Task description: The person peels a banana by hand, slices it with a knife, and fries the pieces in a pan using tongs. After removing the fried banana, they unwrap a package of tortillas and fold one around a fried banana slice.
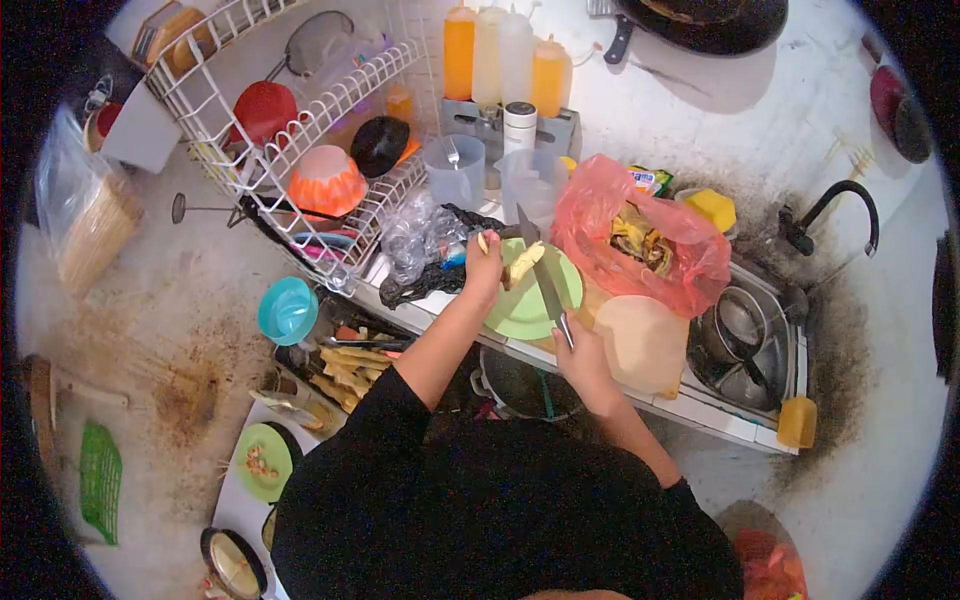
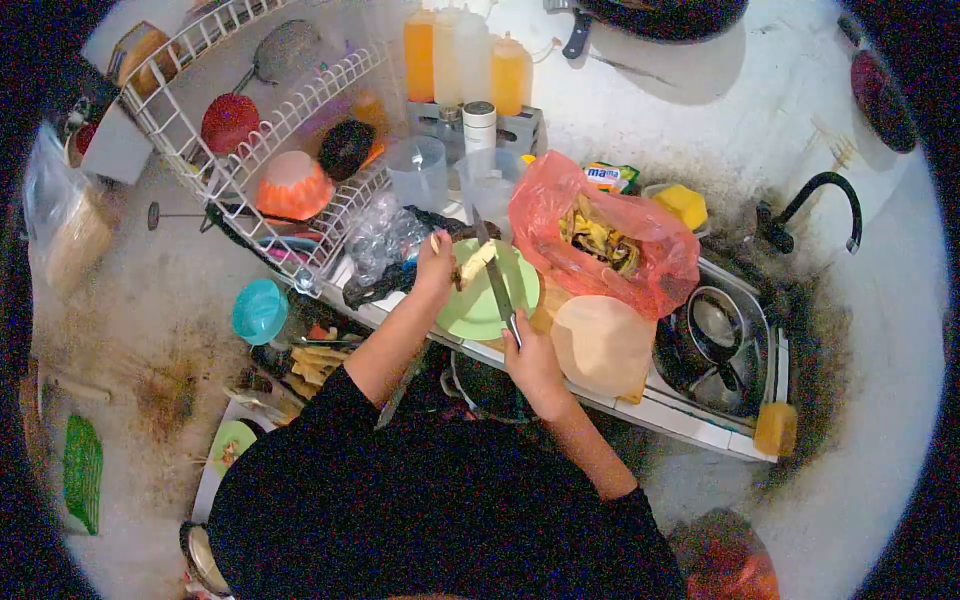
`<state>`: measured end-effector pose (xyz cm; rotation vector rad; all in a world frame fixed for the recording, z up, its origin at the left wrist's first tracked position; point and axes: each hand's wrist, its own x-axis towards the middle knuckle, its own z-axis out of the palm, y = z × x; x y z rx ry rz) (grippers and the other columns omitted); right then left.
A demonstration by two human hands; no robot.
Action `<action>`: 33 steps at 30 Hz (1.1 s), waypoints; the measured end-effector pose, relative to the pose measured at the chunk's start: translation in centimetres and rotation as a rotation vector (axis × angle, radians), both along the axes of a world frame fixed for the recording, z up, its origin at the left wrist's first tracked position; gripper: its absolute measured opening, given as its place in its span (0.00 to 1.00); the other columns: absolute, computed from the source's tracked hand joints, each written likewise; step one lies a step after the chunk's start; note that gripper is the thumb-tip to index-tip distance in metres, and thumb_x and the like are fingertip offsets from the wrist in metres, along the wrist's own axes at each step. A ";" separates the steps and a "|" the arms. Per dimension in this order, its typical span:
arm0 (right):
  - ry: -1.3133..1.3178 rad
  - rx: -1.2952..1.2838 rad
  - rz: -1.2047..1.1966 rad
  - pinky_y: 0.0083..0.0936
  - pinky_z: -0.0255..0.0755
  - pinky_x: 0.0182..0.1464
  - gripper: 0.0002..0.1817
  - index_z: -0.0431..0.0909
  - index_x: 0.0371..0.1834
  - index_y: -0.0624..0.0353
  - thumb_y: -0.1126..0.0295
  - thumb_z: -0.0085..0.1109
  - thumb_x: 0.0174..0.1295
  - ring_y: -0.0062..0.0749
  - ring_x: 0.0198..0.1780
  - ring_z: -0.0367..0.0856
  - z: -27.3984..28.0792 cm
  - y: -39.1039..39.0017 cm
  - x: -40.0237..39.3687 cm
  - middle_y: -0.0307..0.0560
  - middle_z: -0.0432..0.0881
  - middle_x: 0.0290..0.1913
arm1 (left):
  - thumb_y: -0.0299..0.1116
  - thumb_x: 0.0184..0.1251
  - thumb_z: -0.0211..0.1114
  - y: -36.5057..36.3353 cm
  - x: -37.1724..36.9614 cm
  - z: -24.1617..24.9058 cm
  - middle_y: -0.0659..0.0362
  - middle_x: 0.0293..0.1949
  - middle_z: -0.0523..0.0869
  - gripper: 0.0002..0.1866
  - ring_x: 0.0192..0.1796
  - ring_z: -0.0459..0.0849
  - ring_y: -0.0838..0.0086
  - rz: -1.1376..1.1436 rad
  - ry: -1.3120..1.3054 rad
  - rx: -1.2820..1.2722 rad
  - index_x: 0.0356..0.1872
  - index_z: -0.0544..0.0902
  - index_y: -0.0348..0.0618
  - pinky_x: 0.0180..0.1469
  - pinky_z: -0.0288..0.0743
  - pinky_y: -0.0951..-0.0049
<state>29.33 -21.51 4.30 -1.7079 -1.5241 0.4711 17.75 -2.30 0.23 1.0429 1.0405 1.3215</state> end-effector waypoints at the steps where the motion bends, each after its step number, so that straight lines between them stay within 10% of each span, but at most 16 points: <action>1: -0.027 0.007 -0.015 0.43 0.70 0.35 0.17 0.69 0.48 0.68 0.71 0.50 0.57 0.57 0.33 0.77 0.0 -0.1 0.2 0.65 0.77 0.30 | 0.34 0.65 0.52 0.2 0.2 0.1 0.57 0.36 0.74 0.09 0.38 0.74 0.70 0.004 0.000 0.031 0.42 0.70 0.41 0.42 0.67 0.73; 9: -0.008 0.032 -0.105 0.39 0.70 0.31 0.10 0.71 0.39 0.64 0.72 0.51 0.56 0.52 0.27 0.77 0.2 -2.3 1.5 0.61 0.76 0.24 | 0.26 0.60 0.54 -0.7 -0.4 3.9 0.51 0.38 0.72 0.13 0.44 0.72 0.62 -0.201 0.524 0.829 0.45 0.67 0.41 0.48 0.65 0.69; 12: 0.511 -0.301 -0.114 0.34 0.68 0.29 0.08 0.71 0.36 0.62 0.70 0.53 0.56 0.39 0.22 0.75 3.0 -4.0 1.7 0.55 0.73 0.21 | 0.24 0.57 0.56 -0.2 -0.3 4.0 0.51 0.40 0.72 0.14 0.44 0.72 0.59 -0.450 0.626 1.033 0.44 0.67 0.41 0.46 0.66 0.68; 16: 0.399 -0.105 -0.053 0.21 0.59 0.16 0.03 0.70 0.33 0.60 0.72 0.49 0.59 0.18 0.14 0.65 2.0 -5.7 2.9 0.36 0.68 0.19 | 0.31 0.50 0.64 -0.5 -0.7 3.5 0.51 0.37 0.72 0.18 0.46 0.71 0.56 -0.635 0.908 1.313 0.41 0.69 0.40 0.49 0.61 0.61; 20: 0.316 -0.053 -0.138 0.36 0.67 0.35 0.09 0.70 0.33 0.65 0.70 0.54 0.56 0.51 0.30 0.76 3.6 -7.1 2.6 0.61 0.75 0.26 | 0.34 0.46 0.67 -1.7 -3.8 2.1 0.56 0.38 0.74 0.21 0.46 0.72 0.63 -0.848 1.135 1.176 0.43 0.71 0.44 0.51 0.58 0.60; 33: 0.021 -0.463 0.180 0.40 0.68 0.40 0.12 0.69 0.39 0.65 0.69 0.53 0.56 0.58 0.37 0.75 8.2 -6.3 1.6 0.62 0.76 0.32 | 0.30 0.48 0.65 -3.5 -9.4 2.4 0.57 0.37 0.79 0.12 0.41 0.77 0.62 -0.622 1.078 1.132 0.35 0.78 0.41 0.45 0.71 0.65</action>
